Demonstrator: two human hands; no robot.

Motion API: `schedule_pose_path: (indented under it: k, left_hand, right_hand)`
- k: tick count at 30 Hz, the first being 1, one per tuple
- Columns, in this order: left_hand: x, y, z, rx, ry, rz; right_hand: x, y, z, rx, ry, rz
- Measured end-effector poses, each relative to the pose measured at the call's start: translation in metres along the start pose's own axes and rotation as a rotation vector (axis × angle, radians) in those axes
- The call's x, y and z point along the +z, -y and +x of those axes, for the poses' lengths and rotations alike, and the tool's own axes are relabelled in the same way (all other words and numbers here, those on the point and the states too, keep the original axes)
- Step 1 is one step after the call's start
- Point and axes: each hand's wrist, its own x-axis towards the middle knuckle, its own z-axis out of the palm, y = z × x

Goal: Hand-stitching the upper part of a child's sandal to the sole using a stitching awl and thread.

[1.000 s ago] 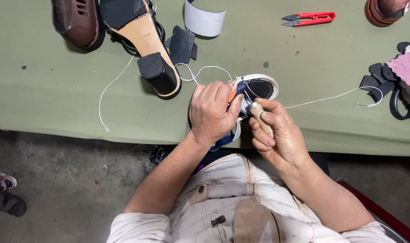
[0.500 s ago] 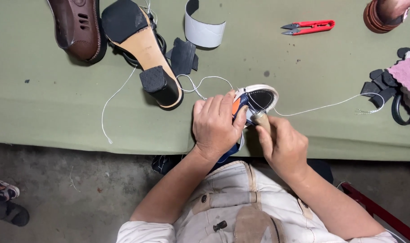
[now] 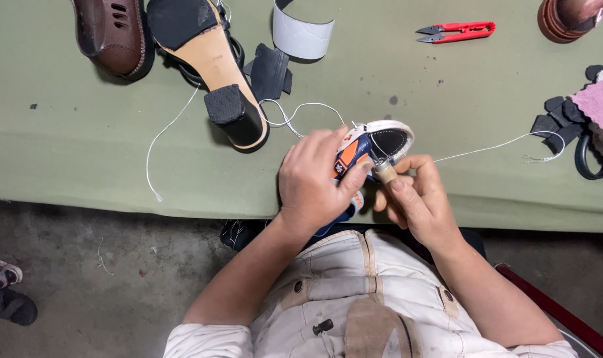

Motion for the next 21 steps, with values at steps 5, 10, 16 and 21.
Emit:
schedule_pose_path:
  k: [5,10,16,21]
  left_hand:
    - [-0.020,0.017,0.042,-0.132,0.118,-0.372]
    - [-0.017,0.023,0.066,-0.189,0.638,-0.393]
    - [-0.017,0.028,0.062,-0.184,0.605,-0.290]
    - [-0.017,0.022,0.069,-0.173,0.513,-0.318]
  right_hand:
    - [-0.018,-0.018,-0.004,-0.034,0.009,-0.152]
    - [-0.020,-0.017,-0.009,-0.189,-0.293,-0.612]
    - [-0.025,-0.014,-0.009,-0.334,-0.293,-0.713]
    - [-0.019,-0.008,-0.010,-0.320,-0.292,-0.788]
